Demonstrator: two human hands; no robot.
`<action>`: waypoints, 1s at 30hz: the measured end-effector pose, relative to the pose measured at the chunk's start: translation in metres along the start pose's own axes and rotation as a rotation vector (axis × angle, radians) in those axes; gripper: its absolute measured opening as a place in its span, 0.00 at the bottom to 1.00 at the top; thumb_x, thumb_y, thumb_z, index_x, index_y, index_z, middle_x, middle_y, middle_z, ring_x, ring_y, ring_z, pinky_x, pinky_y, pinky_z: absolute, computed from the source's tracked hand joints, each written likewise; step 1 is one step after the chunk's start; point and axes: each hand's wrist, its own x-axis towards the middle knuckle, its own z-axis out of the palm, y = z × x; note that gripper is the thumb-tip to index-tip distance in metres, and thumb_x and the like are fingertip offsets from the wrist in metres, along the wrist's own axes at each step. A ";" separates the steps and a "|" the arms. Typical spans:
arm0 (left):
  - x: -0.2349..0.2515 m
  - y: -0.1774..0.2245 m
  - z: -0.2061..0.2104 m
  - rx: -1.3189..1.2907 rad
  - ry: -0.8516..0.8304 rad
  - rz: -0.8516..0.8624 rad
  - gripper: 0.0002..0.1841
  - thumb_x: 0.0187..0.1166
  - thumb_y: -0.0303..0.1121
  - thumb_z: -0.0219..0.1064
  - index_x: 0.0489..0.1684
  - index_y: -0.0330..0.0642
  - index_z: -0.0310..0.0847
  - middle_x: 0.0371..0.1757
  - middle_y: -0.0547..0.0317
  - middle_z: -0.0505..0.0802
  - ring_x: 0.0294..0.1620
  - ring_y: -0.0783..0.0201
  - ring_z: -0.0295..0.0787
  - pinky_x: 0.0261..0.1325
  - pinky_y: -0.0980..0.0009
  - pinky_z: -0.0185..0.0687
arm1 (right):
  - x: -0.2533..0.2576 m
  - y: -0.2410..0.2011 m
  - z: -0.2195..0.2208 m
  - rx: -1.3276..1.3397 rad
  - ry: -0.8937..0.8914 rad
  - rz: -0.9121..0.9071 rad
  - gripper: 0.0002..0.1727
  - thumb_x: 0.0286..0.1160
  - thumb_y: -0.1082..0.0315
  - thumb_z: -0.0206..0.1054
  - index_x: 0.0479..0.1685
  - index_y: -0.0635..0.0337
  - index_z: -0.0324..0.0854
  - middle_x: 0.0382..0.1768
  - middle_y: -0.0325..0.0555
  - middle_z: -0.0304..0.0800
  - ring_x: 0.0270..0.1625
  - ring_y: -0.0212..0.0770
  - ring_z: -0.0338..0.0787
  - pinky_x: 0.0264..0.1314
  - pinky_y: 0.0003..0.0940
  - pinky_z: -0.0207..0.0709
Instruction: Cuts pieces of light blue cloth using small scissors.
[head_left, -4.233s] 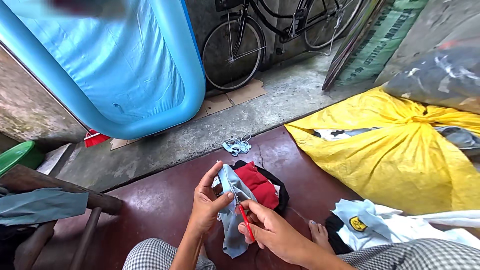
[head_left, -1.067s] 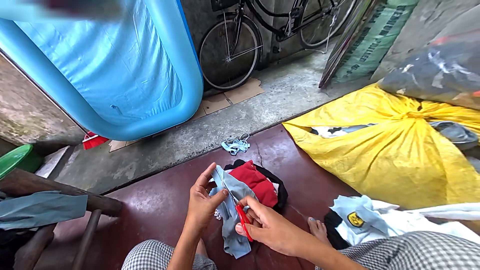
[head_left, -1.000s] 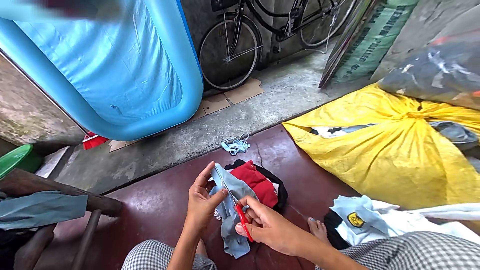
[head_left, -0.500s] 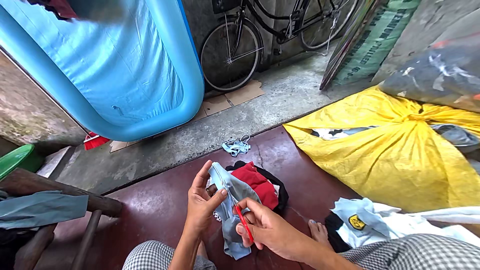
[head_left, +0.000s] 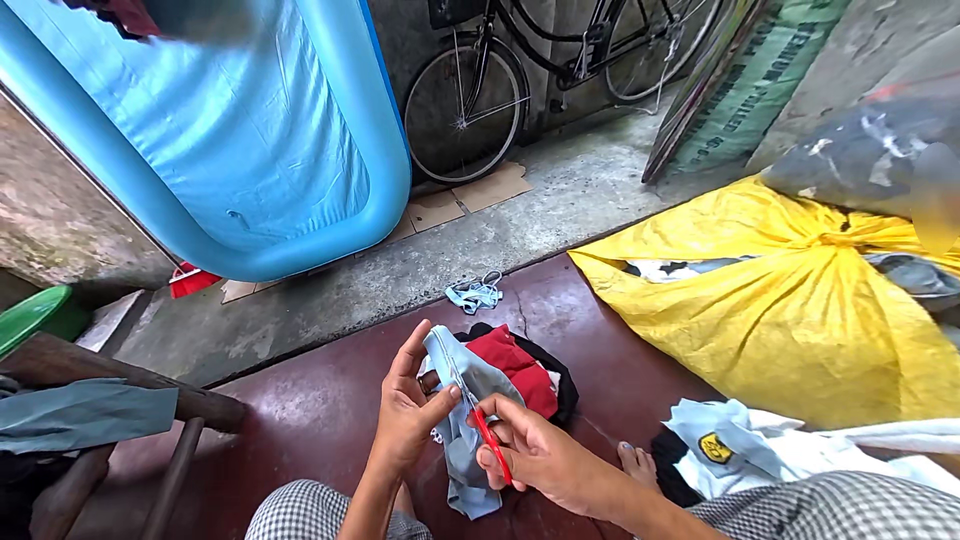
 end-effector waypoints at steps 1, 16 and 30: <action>0.000 0.000 0.000 0.004 0.003 0.001 0.48 0.62 0.16 0.79 0.90 0.53 0.63 0.76 0.45 0.80 0.63 0.49 0.89 0.63 0.52 0.90 | 0.000 -0.001 0.001 -0.009 0.014 0.010 0.22 0.81 0.58 0.69 0.68 0.54 0.69 0.35 0.38 0.87 0.33 0.33 0.88 0.34 0.28 0.83; -0.002 0.000 0.005 0.075 -0.058 0.023 0.49 0.64 0.14 0.76 0.92 0.55 0.60 0.78 0.44 0.78 0.61 0.47 0.90 0.59 0.52 0.93 | -0.001 -0.004 0.001 -0.017 0.062 0.011 0.21 0.81 0.60 0.69 0.66 0.55 0.69 0.35 0.39 0.87 0.33 0.35 0.90 0.36 0.30 0.85; -0.005 -0.003 0.009 0.085 -0.090 -0.011 0.53 0.65 0.15 0.77 0.95 0.56 0.52 0.78 0.42 0.76 0.60 0.45 0.91 0.57 0.51 0.94 | 0.001 -0.004 -0.003 -0.054 0.121 -0.007 0.22 0.80 0.59 0.70 0.67 0.55 0.69 0.36 0.39 0.87 0.33 0.34 0.89 0.35 0.30 0.86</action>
